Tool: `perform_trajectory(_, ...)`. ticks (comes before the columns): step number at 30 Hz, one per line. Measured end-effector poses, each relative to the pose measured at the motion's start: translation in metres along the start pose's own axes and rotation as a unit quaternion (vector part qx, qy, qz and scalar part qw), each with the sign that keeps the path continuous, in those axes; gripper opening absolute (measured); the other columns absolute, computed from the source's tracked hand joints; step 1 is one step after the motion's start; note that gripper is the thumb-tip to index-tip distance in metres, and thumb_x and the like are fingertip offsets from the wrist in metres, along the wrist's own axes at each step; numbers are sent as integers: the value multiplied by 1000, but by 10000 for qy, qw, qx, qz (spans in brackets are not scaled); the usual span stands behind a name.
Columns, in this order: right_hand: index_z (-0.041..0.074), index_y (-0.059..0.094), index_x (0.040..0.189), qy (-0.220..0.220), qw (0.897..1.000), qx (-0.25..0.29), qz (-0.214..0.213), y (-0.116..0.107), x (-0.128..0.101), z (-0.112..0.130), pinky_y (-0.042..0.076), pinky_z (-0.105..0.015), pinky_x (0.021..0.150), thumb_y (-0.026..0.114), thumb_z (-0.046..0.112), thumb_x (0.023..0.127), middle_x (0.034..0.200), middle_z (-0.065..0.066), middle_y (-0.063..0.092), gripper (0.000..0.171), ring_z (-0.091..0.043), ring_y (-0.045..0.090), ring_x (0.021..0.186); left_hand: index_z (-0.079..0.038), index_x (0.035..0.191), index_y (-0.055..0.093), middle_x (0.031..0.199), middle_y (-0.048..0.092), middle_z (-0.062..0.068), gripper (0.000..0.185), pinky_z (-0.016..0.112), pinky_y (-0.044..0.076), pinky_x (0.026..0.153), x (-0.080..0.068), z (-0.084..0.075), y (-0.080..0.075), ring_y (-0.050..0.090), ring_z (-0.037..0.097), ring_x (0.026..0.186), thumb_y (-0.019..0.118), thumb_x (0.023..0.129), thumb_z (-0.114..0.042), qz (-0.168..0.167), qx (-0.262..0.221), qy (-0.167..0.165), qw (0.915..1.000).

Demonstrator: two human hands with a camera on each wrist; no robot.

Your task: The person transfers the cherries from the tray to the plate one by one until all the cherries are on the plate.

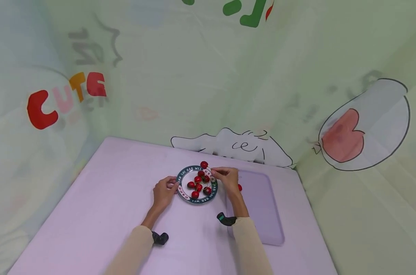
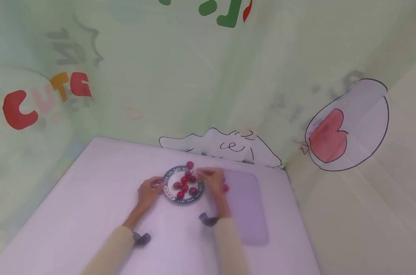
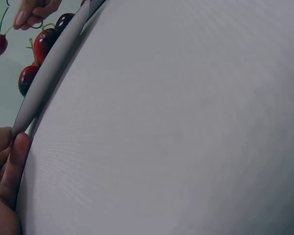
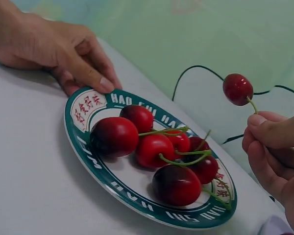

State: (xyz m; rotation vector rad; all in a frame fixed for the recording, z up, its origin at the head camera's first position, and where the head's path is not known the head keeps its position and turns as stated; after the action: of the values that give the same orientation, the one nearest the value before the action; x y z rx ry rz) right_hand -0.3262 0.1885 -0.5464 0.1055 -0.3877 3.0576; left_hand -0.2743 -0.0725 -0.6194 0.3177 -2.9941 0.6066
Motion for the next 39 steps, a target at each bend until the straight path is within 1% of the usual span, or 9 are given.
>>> perform_trajectory(3, -1, 85, 108, -151, 9977, -630, 200, 8, 9, -6, 61, -17, 74, 82, 2, 95, 104, -15, 85, 14, -10, 75, 83, -5, 132, 76, 111, 81, 11, 30, 23, 56, 83, 0, 0, 2, 74, 7, 72, 75, 104, -16, 3, 69, -3, 10000)
perform_trajectory(7, 2, 86, 104, -423, 9899, -1270, 477, 19, 16, -1, 64, -24, 76, 82, 0, 94, 102, -15, 85, 10, -19, 77, 87, -5, 131, 76, 109, 82, 11, 29, 23, 56, 81, 0, 0, 2, 75, 8, 71, 76, 103, -15, -48, 52, -7, 10000)
perform_trajectory(14, 5, 88, 101, -503, 9755, -2006, 753, 30, 21, 12, 68, -35, 88, 81, 0, 95, 106, -14, 85, 10, -24, 79, 95, -5, 130, 77, 109, 82, 11, 28, 24, 56, 83, 5, 2, 2, 74, 6, 69, 77, 102, -14, -1, 44, 35, 10000)
perform_trajectory(20, 3, 87, 103, -569, 9713, -2152, 838, 35, 22, 13, 67, -38, 91, 80, 0, 96, 107, -15, 84, 11, -26, 78, 96, -5, 129, 77, 108, 82, 11, 28, 31, 56, 87, 5, 1, 1, 74, 6, 69, 77, 102, -13, -30, 30, 69, 10000)
perform_trajectory(22, 4, 87, 104, -515, 9701, -2215, 851, 37, 22, 12, 67, -37, 90, 80, 1, 96, 107, -14, 84, 10, -25, 76, 96, -5, 129, 77, 108, 82, 10, 29, 29, 56, 86, 5, 2, 1, 74, 6, 69, 77, 102, -13, -16, 16, 49, 10000)
perform_trajectory(25, 6, 87, 103, -473, 9664, -2369, 874, 38, 22, 9, 67, -33, 86, 80, 3, 97, 105, -11, 84, 10, -21, 73, 93, -6, 130, 77, 108, 82, 10, 29, 24, 55, 83, 4, 4, 2, 74, 5, 69, 77, 102, -13, 21, -1, -40, 10000)
perform_trajectory(30, 6, 88, 103, -564, 9628, -2476, 927, 38, 23, 9, 66, -31, 81, 81, 3, 96, 104, -11, 84, 10, -20, 72, 90, -6, 131, 77, 109, 82, 10, 30, 20, 55, 81, 5, 3, 2, 75, 6, 70, 77, 102, -14, 27, -44, 17, 10000)
perform_trajectory(36, 5, 87, 104, -592, 9593, -2523, 1124, 40, 22, 8, 63, -27, 75, 81, 4, 97, 102, -12, 84, 9, -17, 70, 84, -6, 132, 76, 110, 82, 10, 31, 27, 55, 87, 4, 2, 3, 75, 6, 70, 77, 102, -14, 16, 55, 47, 10000)
perform_trajectory(39, 5, 87, 104, -594, 9584, -2555, 1122, 41, 22, 6, 61, -23, 71, 81, 5, 97, 101, -12, 84, 10, -15, 70, 82, -5, 131, 76, 110, 82, 11, 30, 26, 56, 85, 3, 2, 2, 76, 7, 71, 76, 103, -14, 10, 59, 70, 10000)
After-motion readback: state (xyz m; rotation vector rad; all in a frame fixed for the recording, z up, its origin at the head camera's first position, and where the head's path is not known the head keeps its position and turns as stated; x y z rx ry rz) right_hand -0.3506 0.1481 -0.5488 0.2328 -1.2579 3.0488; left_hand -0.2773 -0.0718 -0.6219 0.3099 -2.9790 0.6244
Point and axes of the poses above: each hand's wrist, its own x-axis towards the middle knuckle, its own y-axis out of the palm, z = x × y, the point moved 2 cm from there along x, towards the middle knuckle
